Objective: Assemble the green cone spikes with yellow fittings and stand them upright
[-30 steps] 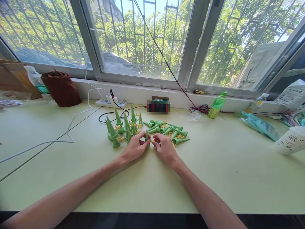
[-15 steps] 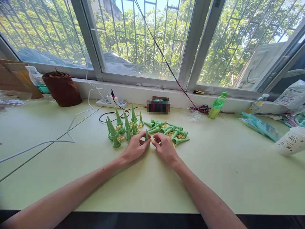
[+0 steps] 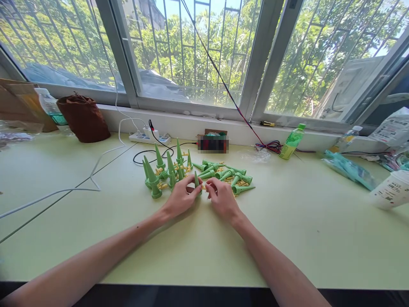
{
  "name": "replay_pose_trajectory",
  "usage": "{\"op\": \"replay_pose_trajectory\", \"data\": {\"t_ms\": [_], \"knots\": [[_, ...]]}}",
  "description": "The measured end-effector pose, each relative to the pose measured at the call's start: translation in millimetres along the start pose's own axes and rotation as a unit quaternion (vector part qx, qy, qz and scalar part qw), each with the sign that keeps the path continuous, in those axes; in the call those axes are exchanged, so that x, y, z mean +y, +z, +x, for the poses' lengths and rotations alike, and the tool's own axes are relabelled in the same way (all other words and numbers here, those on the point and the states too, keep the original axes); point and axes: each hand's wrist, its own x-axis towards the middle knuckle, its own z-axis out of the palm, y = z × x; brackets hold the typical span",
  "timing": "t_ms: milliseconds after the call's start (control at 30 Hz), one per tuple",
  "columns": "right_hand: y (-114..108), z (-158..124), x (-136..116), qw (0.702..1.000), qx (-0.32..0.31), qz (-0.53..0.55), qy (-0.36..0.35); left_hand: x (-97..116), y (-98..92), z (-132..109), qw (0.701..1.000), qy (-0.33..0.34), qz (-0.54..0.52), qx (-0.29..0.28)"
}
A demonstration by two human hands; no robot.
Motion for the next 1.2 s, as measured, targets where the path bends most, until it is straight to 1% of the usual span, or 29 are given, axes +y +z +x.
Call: {"op": "replay_pose_trajectory", "data": {"t_ms": [300, 667, 833, 1200], "knots": [[-1.2, -0.6, -1.9, 0.999, 0.000, -0.037, 0.007, -0.8, 0.0, -0.1, 1.000, -0.022, -0.010, 0.017], [-2.4, 0.6, -3.0, 0.997, -0.011, -0.071, -0.003, 0.4, 0.7, -0.8, 1.000, -0.019, -0.023, 0.008], [-1.8, 0.5, -3.2, 0.998, -0.007, -0.061, 0.003, 0.9, 0.6, 0.2, 1.000, -0.021, -0.014, 0.016], [-1.9, 0.0, -1.0, 0.997, -0.018, -0.069, 0.002, 0.6, 1.3, -0.8, 1.000, -0.019, -0.021, 0.007]]}}
